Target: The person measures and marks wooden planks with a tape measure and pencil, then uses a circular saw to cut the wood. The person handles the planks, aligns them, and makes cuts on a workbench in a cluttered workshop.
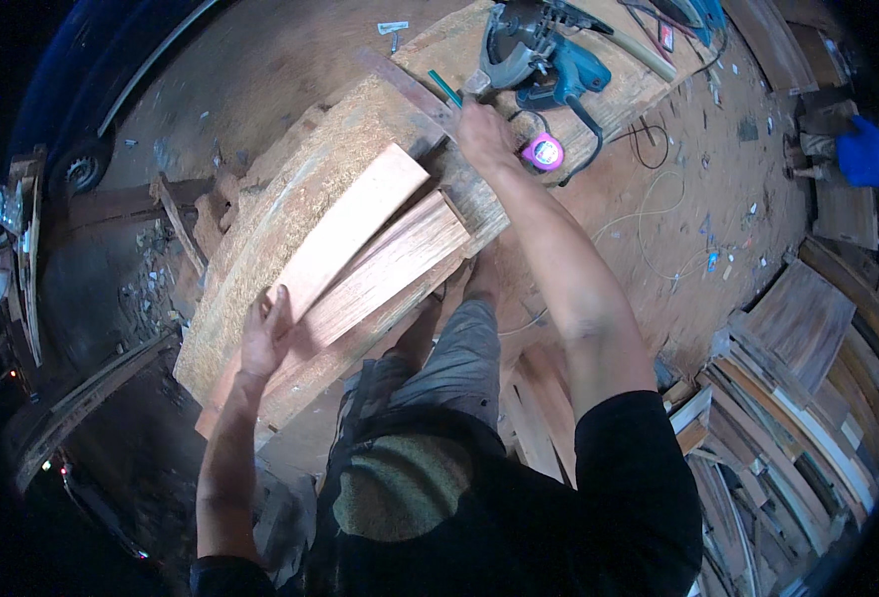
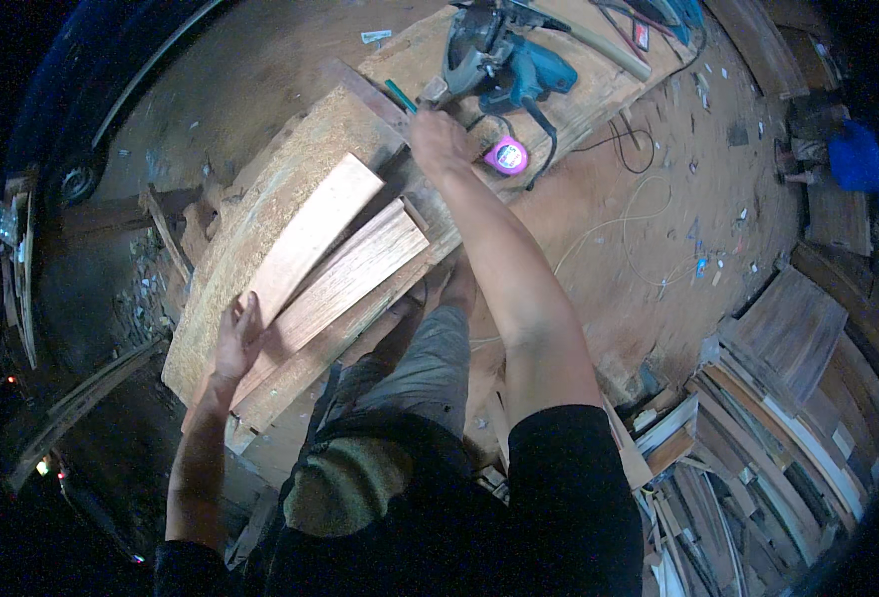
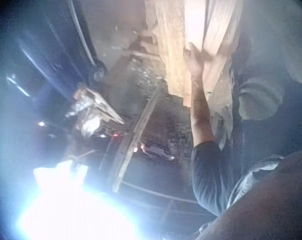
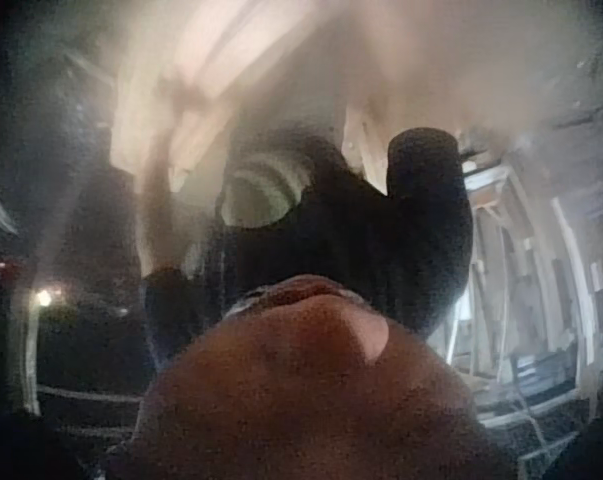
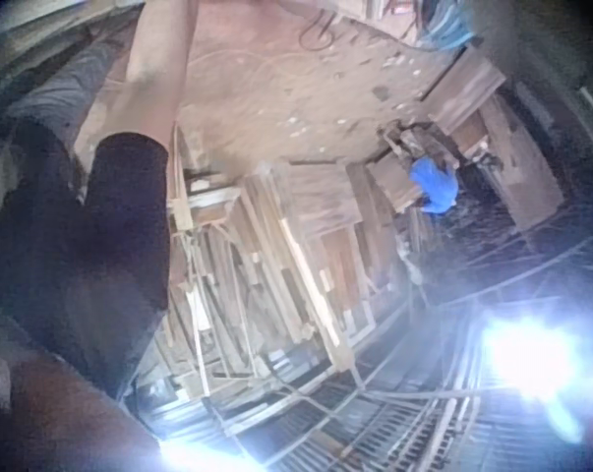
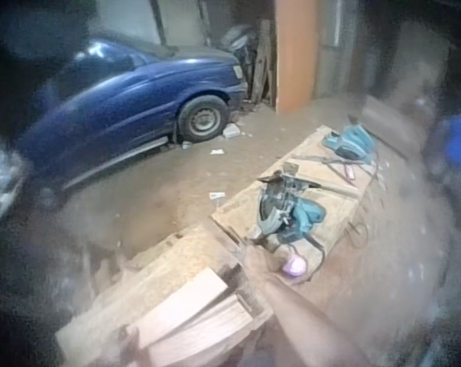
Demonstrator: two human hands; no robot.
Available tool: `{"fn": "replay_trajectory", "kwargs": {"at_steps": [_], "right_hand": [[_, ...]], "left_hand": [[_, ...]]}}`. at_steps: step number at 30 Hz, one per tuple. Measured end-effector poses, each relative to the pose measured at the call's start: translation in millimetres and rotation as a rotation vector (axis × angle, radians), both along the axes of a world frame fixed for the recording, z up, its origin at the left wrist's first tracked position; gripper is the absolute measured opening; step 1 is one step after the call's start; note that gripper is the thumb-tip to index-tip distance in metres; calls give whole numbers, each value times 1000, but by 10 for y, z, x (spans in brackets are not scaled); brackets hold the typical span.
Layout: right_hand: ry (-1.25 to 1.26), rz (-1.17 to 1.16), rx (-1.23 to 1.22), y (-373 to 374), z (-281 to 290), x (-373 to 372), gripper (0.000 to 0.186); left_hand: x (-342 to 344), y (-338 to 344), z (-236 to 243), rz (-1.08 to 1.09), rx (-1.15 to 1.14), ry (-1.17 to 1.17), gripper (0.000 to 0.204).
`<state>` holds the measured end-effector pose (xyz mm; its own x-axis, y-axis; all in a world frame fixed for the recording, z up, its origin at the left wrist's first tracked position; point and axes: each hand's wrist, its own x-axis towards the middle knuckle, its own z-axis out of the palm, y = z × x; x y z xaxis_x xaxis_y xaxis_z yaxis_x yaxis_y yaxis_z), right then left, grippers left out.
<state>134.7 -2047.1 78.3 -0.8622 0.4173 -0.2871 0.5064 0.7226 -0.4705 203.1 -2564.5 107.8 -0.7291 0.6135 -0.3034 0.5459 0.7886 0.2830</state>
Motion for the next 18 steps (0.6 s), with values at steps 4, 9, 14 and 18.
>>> {"fn": "replay_trajectory", "kwargs": {"at_steps": [4,9,14,18], "right_hand": [[-49,24,163,-7,-231,101,26],[276,26,192,-32,-195,484,26],[406,-10,237,386,-163,789,28],[339,-104,157,347,-133,848,29]], "left_hand": [[-303,-500,-377,267,280,-251,94],[-466,-853,-584,232,119,-224,93],[-763,-185,-142,49,15,-174,91],[-764,-162,-162,8,-1,-164,91]]}}
